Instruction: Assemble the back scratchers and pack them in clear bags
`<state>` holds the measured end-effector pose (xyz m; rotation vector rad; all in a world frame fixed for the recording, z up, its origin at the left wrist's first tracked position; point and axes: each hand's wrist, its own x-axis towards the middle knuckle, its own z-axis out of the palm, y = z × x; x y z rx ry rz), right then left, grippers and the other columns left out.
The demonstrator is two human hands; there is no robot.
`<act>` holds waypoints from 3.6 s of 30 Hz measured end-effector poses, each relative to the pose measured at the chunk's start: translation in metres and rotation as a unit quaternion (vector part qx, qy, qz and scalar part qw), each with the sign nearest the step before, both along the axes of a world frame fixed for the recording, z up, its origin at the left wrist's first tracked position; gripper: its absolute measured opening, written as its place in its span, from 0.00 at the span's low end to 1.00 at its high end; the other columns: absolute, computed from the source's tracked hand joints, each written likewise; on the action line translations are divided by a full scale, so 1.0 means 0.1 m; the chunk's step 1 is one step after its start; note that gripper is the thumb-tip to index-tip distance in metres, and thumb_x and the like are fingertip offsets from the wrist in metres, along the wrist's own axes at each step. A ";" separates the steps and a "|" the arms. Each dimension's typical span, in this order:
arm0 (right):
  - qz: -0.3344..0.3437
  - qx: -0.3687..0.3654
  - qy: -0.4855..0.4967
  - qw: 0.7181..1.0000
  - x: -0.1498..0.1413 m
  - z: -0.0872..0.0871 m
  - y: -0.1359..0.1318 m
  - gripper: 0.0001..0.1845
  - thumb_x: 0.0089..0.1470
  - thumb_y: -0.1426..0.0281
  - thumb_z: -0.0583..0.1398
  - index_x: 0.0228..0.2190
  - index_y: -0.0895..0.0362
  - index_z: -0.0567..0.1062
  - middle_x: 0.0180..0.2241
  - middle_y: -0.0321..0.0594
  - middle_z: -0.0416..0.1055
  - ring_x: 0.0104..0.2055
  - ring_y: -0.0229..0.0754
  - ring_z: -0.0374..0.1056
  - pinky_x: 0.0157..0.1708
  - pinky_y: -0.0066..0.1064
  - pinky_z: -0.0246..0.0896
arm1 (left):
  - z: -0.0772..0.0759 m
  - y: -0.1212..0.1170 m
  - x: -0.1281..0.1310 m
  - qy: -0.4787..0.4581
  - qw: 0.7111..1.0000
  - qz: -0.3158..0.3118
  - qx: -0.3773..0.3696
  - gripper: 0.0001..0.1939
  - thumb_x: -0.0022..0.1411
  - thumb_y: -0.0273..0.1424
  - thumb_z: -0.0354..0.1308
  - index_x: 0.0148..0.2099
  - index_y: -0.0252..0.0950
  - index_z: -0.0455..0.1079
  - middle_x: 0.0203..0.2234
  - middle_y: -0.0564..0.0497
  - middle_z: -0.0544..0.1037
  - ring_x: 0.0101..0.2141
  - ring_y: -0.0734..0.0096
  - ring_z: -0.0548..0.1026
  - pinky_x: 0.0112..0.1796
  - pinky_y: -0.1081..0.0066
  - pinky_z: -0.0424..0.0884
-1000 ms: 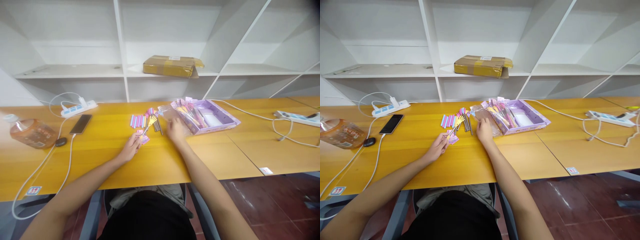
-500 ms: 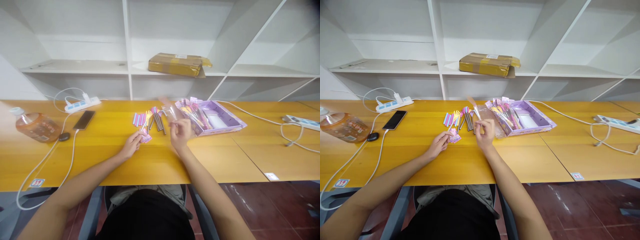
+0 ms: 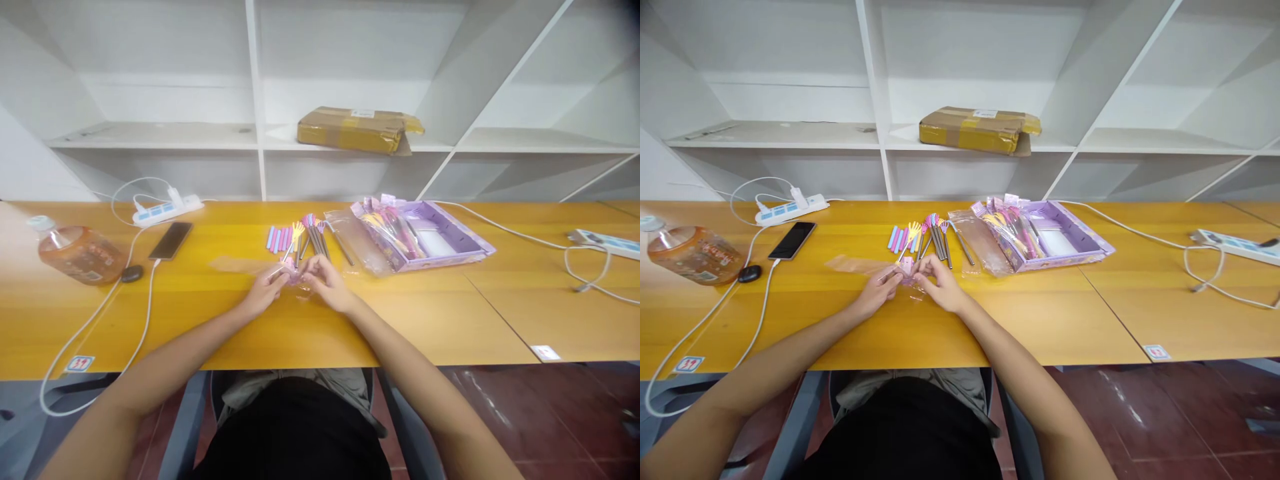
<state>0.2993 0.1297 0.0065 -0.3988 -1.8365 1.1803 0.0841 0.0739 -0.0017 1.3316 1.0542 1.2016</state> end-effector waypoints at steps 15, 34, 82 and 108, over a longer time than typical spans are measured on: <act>-0.129 -0.176 0.088 0.972 -0.07 -0.13 0.18 0.27 0.66 0.40 0.62 0.39 0.52 0.76 0.27 0.33 0.70 0.29 0.41 0.68 0.33 0.33 0.67 | 0.01 -0.05 0.06 0.059 0.994 -0.004 0.097 0.20 0.66 0.50 0.71 0.35 0.37 0.82 0.34 0.48 0.82 0.40 0.60 0.78 0.50 0.62 0.73; -0.143 0.071 -0.116 0.980 0.15 0.11 0.04 0.28 0.76 0.44 0.52 0.40 0.53 0.78 0.34 0.40 0.70 0.38 0.46 0.67 0.43 0.38 0.63 | 0.09 0.15 -0.17 -0.167 0.962 0.213 0.018 0.25 0.57 0.51 0.78 0.31 0.36 0.74 0.27 0.54 0.75 0.29 0.74 0.70 0.33 0.73 0.68; -0.098 0.007 -0.115 0.989 0.15 0.10 -0.04 0.39 0.70 0.34 0.50 0.25 0.52 0.73 0.23 0.36 0.63 0.28 0.43 0.59 0.34 0.36 0.56 | 0.15 0.03 -0.08 -0.146 0.974 0.170 0.023 0.22 0.58 0.49 0.78 0.32 0.36 0.77 0.21 0.56 0.74 0.23 0.76 0.68 0.27 0.73 0.66; -0.135 0.148 -0.227 0.953 0.15 0.14 -0.01 0.28 0.77 0.51 0.54 0.29 0.53 0.77 0.27 0.40 0.70 0.30 0.44 0.65 0.35 0.36 0.55 | 0.14 0.03 -0.08 -0.160 0.978 0.131 -0.014 0.27 0.54 0.53 0.80 0.30 0.36 0.76 0.19 0.55 0.73 0.21 0.77 0.69 0.26 0.73 0.65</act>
